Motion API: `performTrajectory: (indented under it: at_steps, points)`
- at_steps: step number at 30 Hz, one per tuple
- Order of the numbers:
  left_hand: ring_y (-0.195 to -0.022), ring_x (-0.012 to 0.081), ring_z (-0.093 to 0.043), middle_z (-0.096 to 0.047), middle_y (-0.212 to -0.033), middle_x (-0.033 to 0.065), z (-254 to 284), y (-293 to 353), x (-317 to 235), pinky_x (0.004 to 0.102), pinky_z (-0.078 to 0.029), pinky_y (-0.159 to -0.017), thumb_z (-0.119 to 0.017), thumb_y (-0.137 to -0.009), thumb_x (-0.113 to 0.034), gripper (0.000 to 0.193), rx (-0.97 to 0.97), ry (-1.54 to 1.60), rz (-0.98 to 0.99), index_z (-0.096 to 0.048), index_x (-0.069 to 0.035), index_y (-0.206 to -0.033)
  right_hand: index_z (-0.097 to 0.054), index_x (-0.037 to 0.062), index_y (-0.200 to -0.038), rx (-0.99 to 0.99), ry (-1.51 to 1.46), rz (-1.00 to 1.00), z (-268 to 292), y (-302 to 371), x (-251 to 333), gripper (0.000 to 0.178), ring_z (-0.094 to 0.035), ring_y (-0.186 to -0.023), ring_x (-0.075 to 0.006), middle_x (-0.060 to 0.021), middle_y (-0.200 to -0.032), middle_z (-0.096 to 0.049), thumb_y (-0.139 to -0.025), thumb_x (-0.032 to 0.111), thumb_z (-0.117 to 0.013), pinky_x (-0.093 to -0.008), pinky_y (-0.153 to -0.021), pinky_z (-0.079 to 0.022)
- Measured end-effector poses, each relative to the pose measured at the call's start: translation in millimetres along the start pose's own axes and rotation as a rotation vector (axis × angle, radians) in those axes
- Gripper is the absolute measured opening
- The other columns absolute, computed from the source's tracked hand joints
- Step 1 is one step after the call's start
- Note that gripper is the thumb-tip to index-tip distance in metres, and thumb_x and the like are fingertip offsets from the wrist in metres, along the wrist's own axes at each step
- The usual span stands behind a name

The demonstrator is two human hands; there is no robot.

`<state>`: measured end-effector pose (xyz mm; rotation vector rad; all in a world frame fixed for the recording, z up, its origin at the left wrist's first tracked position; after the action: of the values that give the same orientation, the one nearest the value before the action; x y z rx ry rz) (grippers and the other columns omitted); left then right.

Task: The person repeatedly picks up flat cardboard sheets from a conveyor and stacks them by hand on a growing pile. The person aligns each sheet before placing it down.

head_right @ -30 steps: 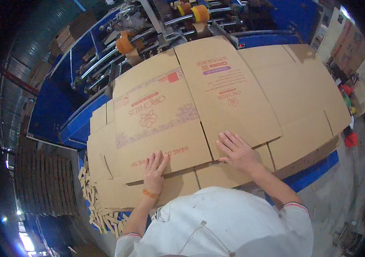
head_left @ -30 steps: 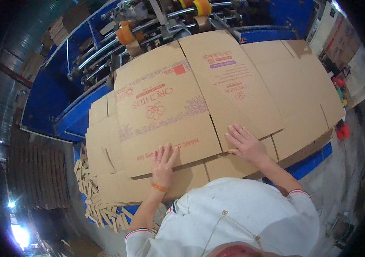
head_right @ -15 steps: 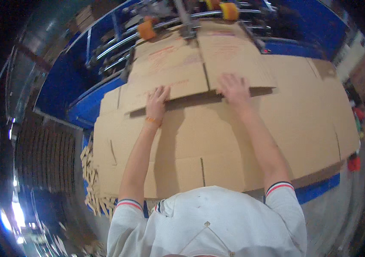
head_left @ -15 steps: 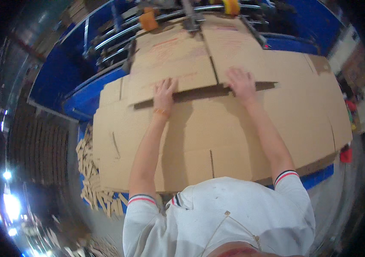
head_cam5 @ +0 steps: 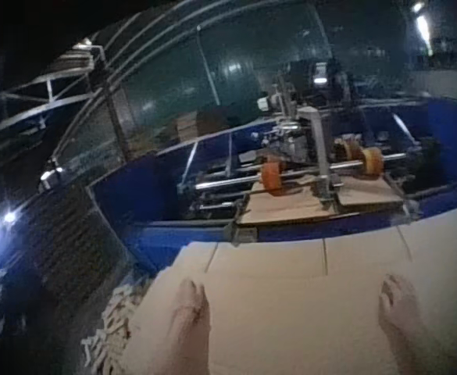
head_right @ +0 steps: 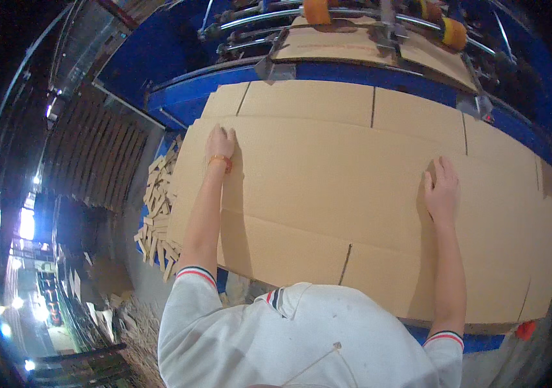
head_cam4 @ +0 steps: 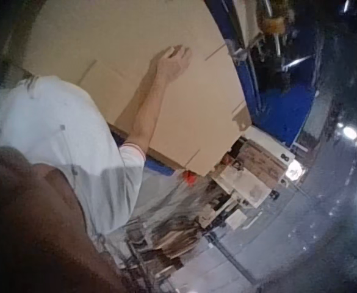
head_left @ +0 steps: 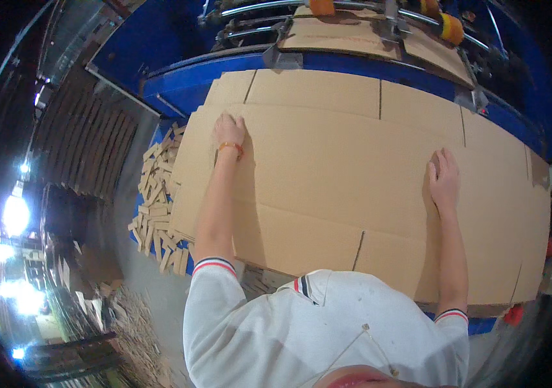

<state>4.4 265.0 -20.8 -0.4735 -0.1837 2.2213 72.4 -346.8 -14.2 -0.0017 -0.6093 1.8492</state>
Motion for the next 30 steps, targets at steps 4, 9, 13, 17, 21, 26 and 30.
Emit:
performTrajectory:
  at_steps: [4,9,13,17,21,26,30]
  points:
    - [-0.100,0.0358,-0.063,-0.066,-0.105,0.0182,-19,-55,-13,0.0447,-0.050,-0.087,-0.067,-0.080,-0.034,0.042,-0.010,0.036,-0.006,-0.061,-0.003,-0.108,-0.054,0.0033,-0.128,0.007,0.044,0.008,-1,-8,4,0.041,-0.042,-0.130,-0.0339,-0.0164,-0.139,-0.048,-0.091,0.020,-0.057,-0.0429,-0.109,-0.033]
    - [-0.099,0.0338,-0.066,-0.068,-0.102,0.0192,-11,-85,-26,0.0446,-0.052,-0.082,-0.071,-0.072,-0.042,0.046,0.014,0.131,0.392,-0.069,-0.005,-0.099,-0.055,0.0040,-0.127,0.008,0.035,0.004,6,-6,3,0.038,-0.043,-0.129,-0.0337,-0.0157,-0.138,-0.049,-0.092,0.019,-0.057,-0.0425,-0.108,-0.035]
    - [-0.088,0.0298,-0.069,-0.071,-0.096,0.0160,4,-84,5,0.0400,-0.054,-0.075,-0.069,-0.075,-0.043,0.043,-0.201,0.397,0.511,-0.071,-0.006,-0.098,-0.056,0.0040,-0.125,-0.004,-0.092,-0.049,4,-1,-5,0.036,-0.044,-0.129,-0.0311,-0.0134,-0.138,-0.050,-0.092,0.019,-0.056,-0.0412,-0.107,-0.035]
    - [-0.114,0.0268,-0.051,-0.052,-0.124,0.0127,42,-65,76,0.0465,-0.043,-0.090,-0.056,-0.079,-0.058,0.065,-0.301,1.242,0.831,-0.053,-0.012,-0.124,-0.057,0.0045,-0.124,-0.011,-0.080,-0.045,6,2,-10,0.035,-0.047,-0.127,-0.0293,-0.0120,-0.137,-0.051,-0.093,0.018,-0.056,-0.0400,-0.106,-0.037]
    - [-0.135,0.0275,-0.038,-0.038,-0.148,0.0140,119,-49,141,0.0514,-0.036,-0.103,-0.047,-0.082,-0.071,0.084,-0.035,1.081,0.570,-0.038,-0.014,-0.144,-0.058,0.0040,-0.122,-0.034,-0.092,-0.070,3,-4,-3,0.032,-0.049,-0.125,-0.0296,-0.0121,-0.134,-0.054,-0.093,0.017,-0.055,-0.0393,-0.105,-0.039]
    - [-0.108,0.0410,-0.057,-0.058,-0.120,0.0268,61,87,99,0.0467,-0.046,-0.090,-0.067,-0.082,-0.044,0.072,0.181,0.186,0.021,-0.046,0.006,-0.128,-0.061,0.0030,-0.118,-0.048,-0.035,-0.021,7,-2,-2,0.029,-0.051,-0.121,-0.0304,-0.0135,-0.132,-0.055,-0.093,0.016,-0.054,-0.0397,-0.103,-0.040]
    - [-0.112,0.0422,-0.055,-0.059,-0.117,0.0294,64,133,58,0.0444,-0.045,-0.094,-0.066,-0.082,-0.051,0.088,0.076,-0.027,-0.045,-0.035,0.012,-0.136,-0.061,0.0024,-0.118,-0.039,-0.027,0.010,6,-5,-11,0.030,-0.051,-0.120,-0.0313,-0.0147,-0.132,-0.055,-0.093,0.016,-0.054,-0.0406,-0.103,-0.040]
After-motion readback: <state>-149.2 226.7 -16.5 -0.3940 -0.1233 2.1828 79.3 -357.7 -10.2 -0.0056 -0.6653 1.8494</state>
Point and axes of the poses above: each hand's wrist, its own y-axis away from the middle knuckle, its own z-axis out of the back of the hand, x = y × z, the point moved 9 cm from there along -y, towards the middle knuckle
